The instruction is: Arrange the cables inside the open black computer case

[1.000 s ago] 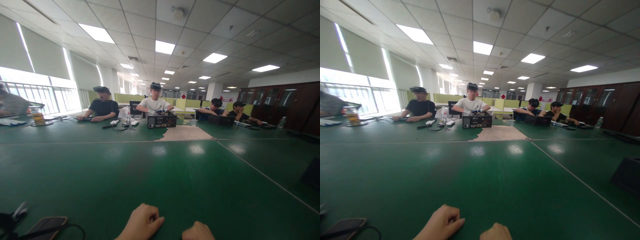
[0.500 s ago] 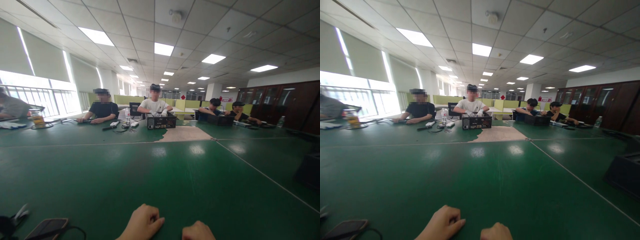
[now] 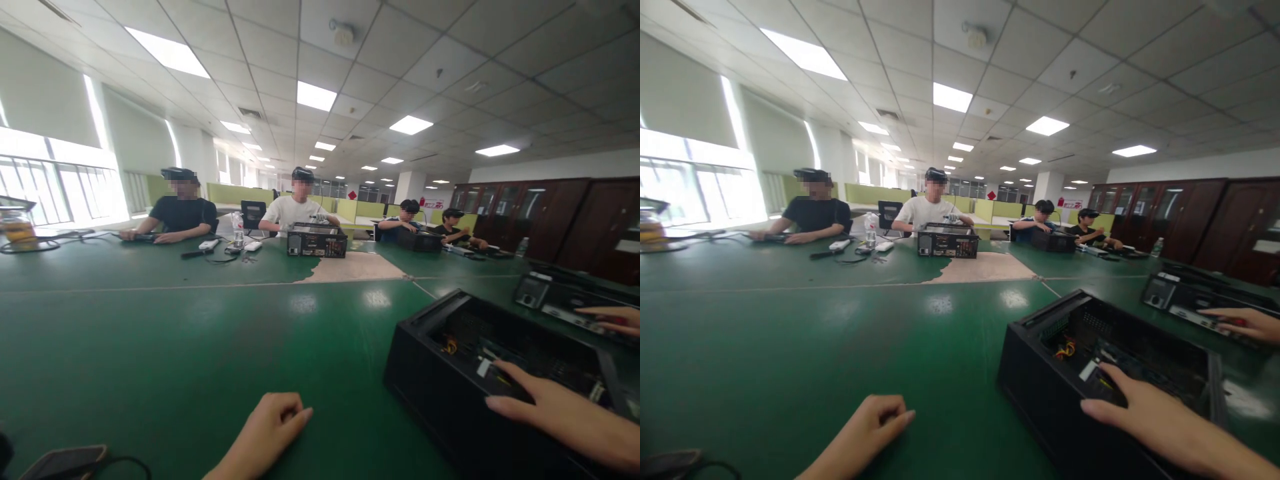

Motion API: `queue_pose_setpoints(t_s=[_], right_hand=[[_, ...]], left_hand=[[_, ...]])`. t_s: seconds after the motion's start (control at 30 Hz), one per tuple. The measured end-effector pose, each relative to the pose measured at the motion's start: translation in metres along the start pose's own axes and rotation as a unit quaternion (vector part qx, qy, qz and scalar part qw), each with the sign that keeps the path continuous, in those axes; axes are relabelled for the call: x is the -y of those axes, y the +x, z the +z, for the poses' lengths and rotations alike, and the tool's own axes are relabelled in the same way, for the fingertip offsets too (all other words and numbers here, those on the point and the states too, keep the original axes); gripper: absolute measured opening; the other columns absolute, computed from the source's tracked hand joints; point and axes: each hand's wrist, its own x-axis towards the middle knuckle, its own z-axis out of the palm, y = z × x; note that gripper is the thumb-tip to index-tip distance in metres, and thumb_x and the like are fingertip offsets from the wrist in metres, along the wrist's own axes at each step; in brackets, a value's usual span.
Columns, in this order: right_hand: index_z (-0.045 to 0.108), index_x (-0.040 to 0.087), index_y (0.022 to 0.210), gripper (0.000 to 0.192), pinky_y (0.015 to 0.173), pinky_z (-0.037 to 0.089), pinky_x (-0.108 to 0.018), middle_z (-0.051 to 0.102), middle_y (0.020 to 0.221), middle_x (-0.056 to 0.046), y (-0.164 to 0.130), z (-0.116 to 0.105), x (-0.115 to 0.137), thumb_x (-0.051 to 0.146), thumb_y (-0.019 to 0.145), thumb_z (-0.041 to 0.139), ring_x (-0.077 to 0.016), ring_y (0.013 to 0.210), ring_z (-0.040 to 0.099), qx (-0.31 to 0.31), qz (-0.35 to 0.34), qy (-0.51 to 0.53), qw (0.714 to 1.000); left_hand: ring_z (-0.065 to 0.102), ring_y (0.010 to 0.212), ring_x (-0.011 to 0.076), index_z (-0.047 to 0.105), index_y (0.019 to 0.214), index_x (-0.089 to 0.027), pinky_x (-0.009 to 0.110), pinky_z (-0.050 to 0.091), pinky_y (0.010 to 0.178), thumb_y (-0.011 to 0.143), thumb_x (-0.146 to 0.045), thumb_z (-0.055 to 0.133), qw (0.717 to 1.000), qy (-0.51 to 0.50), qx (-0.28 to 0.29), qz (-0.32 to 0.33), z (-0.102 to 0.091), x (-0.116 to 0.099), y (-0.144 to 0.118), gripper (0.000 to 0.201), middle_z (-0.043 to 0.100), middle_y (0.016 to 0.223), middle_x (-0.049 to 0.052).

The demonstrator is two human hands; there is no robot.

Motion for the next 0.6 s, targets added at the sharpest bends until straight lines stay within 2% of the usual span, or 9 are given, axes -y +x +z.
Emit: queue_pose_setpoints(t_s=[0.07,0.17,0.23,0.27,0.33,0.4,0.47,0.53,0.6], right_hand=[[0.054,0.020,0.129,0.078,0.097,0.042,-0.040,0.060,0.123,-0.014,-0.014,0.011,0.040,0.072,0.070,0.053,-0.0302,0.110,0.057,0.068,-0.024,0.035,0.997],[0.061,0.022,0.118,0.067,0.087,0.047,-0.036,0.067,0.112,-0.009,-0.027,0.019,0.118,0.072,0.076,0.046,-0.0273,0.098,0.062,0.153,-0.149,0.077,0.974],[0.066,0.018,0.104,0.067,0.070,0.051,-0.030,0.071,0.095,-0.008,-0.015,0.019,0.165,0.073,0.082,0.033,-0.0228,0.080,0.066,0.249,-0.210,0.118,0.938],[0.067,0.015,0.098,0.071,0.063,0.050,-0.028,0.071,0.086,-0.008,-0.003,0.019,0.185,0.072,0.085,0.026,-0.0207,0.071,0.066,0.271,-0.225,0.114,0.929],[0.068,0.010,0.092,0.072,0.057,0.047,-0.026,0.070,0.077,-0.010,0.029,0.022,0.214,0.065,0.089,0.022,-0.0182,0.063,0.064,0.238,-0.260,0.047,0.935],[0.069,0.009,0.089,0.057,0.058,0.045,-0.023,0.069,0.076,-0.009,0.057,0.031,0.232,0.054,0.091,0.034,-0.0162,0.063,0.063,0.197,-0.309,-0.036,0.930],[0.071,0.012,0.088,0.040,0.058,0.044,-0.021,0.070,0.075,-0.005,0.075,0.045,0.241,0.044,0.087,0.048,-0.0140,0.062,0.063,0.232,-0.346,-0.078,0.906],[0.073,0.016,0.086,0.027,0.056,0.043,-0.020,0.069,0.070,-0.001,0.081,0.064,0.241,0.039,0.079,0.059,-0.0127,0.059,0.062,0.297,-0.364,-0.103,0.877],[0.074,0.017,0.080,0.022,0.055,0.045,-0.022,0.068,0.063,0.000,0.082,0.083,0.234,0.035,0.067,0.071,-0.0146,0.056,0.061,0.344,-0.366,-0.143,0.853]], left_hand=[[0.036,0.055,0.0096,0.044,0.059,-0.017,0.023,0.031,0.054,0.084,-0.052,0.044,0.998,-0.039,-0.039,0.027,-0.019,-0.015,0.003,0.043,0.039,0.057,-0.005],[0.039,0.055,0.0090,0.048,0.060,-0.016,0.022,0.032,0.054,0.084,-0.050,0.046,0.988,-0.048,-0.117,0.087,-0.060,-0.062,0.018,0.041,0.042,0.057,-0.005],[0.040,0.054,0.0081,0.054,0.064,-0.015,0.021,0.033,0.054,0.084,-0.048,0.047,0.975,-0.028,-0.176,0.130,-0.085,-0.105,0.037,0.040,0.044,0.056,-0.005],[0.040,0.053,0.0076,0.056,0.066,-0.015,0.020,0.033,0.054,0.085,-0.048,0.046,0.969,-0.011,-0.192,0.153,-0.095,-0.126,0.048,0.039,0.044,0.055,-0.005],[0.044,0.054,0.0081,0.061,0.074,-0.013,0.021,0.036,0.056,0.086,-0.044,0.045,0.963,0.062,-0.176,0.196,-0.104,-0.163,0.072,0.037,0.048,0.056,-0.004],[0.054,0.066,0.0116,0.065,0.089,-0.013,0.025,0.042,0.065,0.086,-0.036,0.044,0.952,0.193,-0.139,0.191,-0.100,-0.185,0.092,0.031,0.059,0.069,0.001],[0.060,0.083,0.0185,0.065,0.100,-0.013,0.032,0.044,0.076,0.084,-0.028,0.046,0.934,0.312,-0.104,0.138,-0.087,-0.190,0.105,0.029,0.064,0.088,0.008],[0.061,0.091,0.0241,0.067,0.098,-0.012,0.036,0.045,0.079,0.079,-0.023,0.052,0.925,0.367,-0.053,0.081,-0.069,-0.181,0.112,0.027,0.065,0.094,0.012],[0.064,0.087,0.0260,0.070,0.084,-0.012,0.035,0.048,0.077,0.069,-0.020,0.063,0.928,0.368,0.026,0.054,-0.047,-0.164,0.115,0.018,0.068,0.087,0.013]])
